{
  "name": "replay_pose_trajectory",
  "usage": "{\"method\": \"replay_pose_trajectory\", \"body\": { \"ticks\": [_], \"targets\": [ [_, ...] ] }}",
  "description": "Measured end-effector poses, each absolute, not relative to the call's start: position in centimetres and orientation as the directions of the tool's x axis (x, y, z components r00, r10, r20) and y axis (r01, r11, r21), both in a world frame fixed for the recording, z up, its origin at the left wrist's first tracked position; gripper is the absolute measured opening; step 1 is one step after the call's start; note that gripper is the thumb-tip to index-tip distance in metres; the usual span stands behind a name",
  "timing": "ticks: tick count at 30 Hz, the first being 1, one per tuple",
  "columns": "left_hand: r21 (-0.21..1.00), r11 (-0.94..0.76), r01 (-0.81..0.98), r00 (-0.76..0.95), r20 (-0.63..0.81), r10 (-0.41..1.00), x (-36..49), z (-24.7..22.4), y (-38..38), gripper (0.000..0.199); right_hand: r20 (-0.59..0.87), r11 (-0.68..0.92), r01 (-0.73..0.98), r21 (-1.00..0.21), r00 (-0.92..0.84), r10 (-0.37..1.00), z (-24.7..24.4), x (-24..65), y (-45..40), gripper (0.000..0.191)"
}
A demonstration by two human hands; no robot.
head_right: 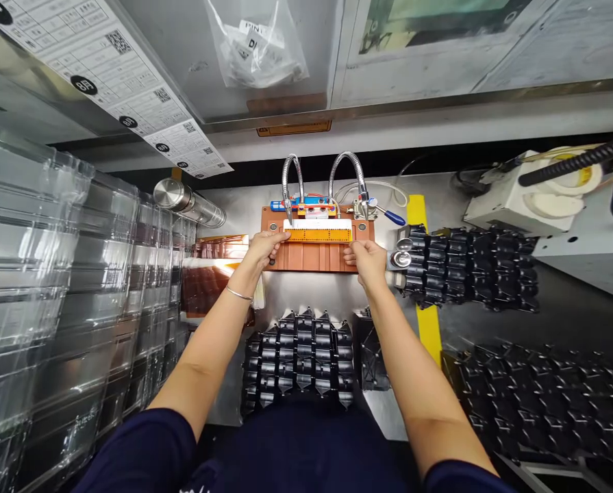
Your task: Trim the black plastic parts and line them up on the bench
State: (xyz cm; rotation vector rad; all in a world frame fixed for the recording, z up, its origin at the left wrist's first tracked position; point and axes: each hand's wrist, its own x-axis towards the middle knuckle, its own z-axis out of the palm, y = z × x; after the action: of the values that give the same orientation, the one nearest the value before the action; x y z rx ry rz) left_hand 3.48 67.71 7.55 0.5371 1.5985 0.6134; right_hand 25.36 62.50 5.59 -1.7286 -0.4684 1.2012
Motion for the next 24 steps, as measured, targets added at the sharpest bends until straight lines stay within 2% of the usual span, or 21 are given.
{"method": "replay_pose_trajectory", "body": {
  "ticks": [12,24],
  "targets": [
    [0.669,0.743,0.021,-0.142,-0.734,0.665,3.78,7.59,67.89,0.036,-0.542,-0.508,-0.206,-0.836,0.458,0.705,5.54,25.29,62.91,0.008],
    [0.690,0.722,0.048,-0.147,-0.711,0.688,3.56,7.08,67.90,0.037,-0.543,-0.513,-0.197,-0.835,0.446,0.712,5.42,25.39,62.68,0.013]
  ]
}}
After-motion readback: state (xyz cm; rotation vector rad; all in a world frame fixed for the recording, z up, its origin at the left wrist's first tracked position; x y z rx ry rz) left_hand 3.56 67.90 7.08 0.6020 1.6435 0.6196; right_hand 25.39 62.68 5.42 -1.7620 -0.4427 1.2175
